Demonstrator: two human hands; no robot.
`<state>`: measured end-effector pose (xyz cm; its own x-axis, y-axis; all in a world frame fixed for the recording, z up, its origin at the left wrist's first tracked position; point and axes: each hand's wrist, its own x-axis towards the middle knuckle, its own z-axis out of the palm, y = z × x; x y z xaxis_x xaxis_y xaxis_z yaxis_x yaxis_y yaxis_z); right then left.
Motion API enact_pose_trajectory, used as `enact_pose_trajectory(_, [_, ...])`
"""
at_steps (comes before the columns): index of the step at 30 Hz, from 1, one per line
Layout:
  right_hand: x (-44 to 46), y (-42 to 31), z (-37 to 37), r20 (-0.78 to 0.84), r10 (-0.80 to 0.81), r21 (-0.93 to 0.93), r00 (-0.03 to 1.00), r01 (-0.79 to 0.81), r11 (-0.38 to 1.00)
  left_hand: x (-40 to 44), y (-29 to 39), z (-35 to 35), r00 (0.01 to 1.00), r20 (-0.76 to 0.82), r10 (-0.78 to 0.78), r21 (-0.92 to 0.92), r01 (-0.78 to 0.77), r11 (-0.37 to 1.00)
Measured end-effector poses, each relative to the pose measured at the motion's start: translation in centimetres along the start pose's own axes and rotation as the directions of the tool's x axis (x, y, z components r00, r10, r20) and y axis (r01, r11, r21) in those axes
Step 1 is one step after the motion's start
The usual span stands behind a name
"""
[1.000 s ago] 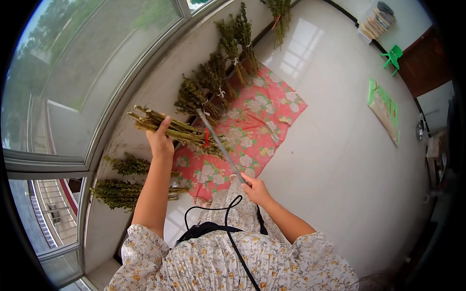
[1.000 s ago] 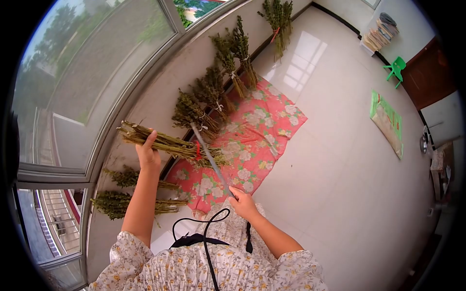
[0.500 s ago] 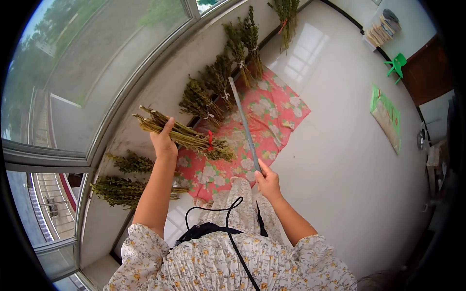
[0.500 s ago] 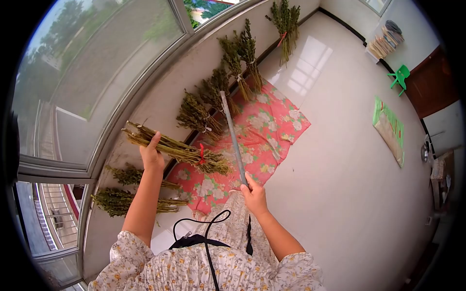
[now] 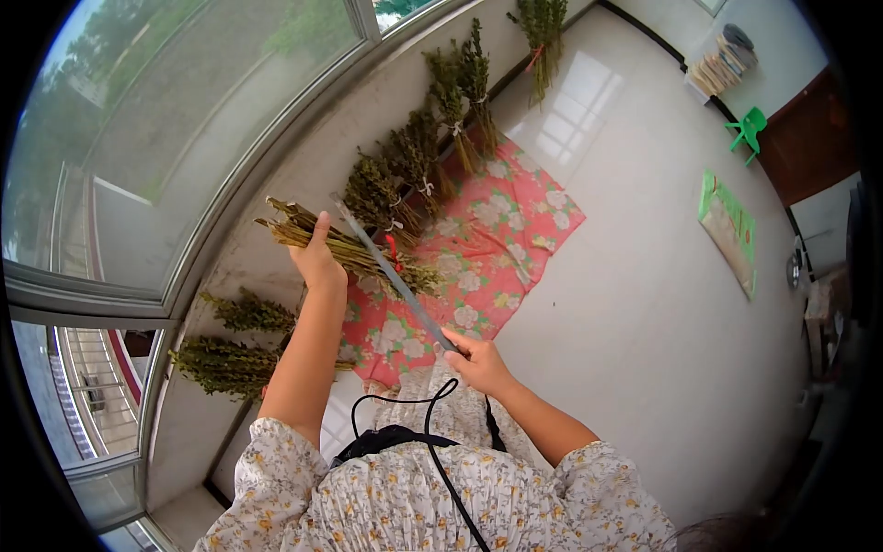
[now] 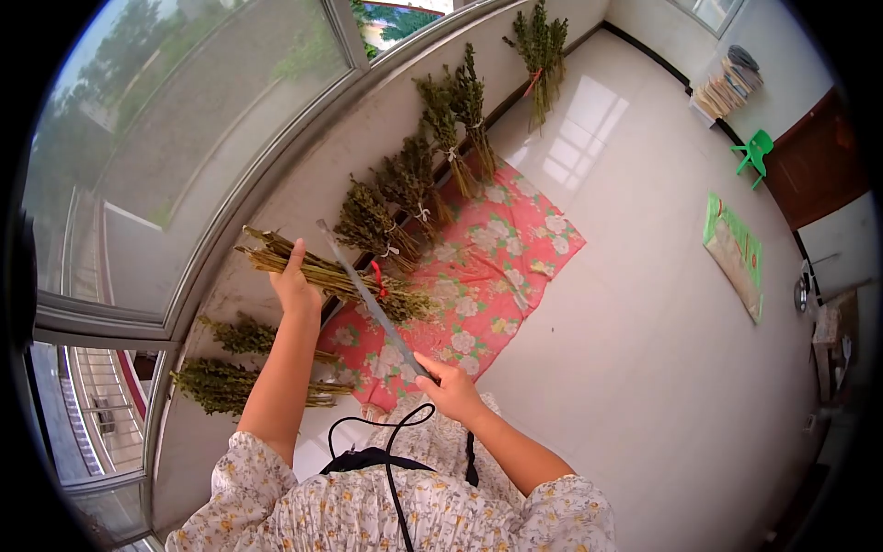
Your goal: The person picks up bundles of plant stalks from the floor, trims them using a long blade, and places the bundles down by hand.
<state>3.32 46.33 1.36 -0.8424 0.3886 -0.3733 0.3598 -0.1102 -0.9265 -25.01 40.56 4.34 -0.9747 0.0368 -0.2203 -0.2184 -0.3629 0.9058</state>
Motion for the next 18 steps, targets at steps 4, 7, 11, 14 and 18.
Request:
enact_pose_trajectory(4, [2.5,-0.6,-2.1,-0.257,0.021,0.229,0.966,0.04,0.973,-0.7,0.5,-0.3,1.0,0.004,0.0,0.078,-0.001,0.997])
enact_pose_trajectory(7, [5.5,-2.3,-2.4,-0.191,-0.302,-0.351,0.934,0.223,0.91,-2.5,0.8,-0.1,0.995,0.1,-0.008,0.135,-0.006,0.991])
enact_pose_trajectory(11, [9.6,-5.6,1.4,-0.189,-0.393,-0.543,0.9,0.237,0.805,-7.2,2.3,2.5,0.966,0.258,-0.028,0.15,-0.011,0.989])
enact_pose_trajectory(14, [11.5,-7.5,3.1,-0.205,-0.386,-0.591,0.899,0.2,0.781,-9.4,2.6,2.8,0.904,0.389,-0.179,0.19,0.112,0.975])
enact_pose_trajectory(18, [12.5,-7.3,2.1,-0.158,-0.484,-0.587,0.861,0.312,0.747,-9.6,2.8,1.3,0.851,0.5,-0.163,0.262,0.031,0.965])
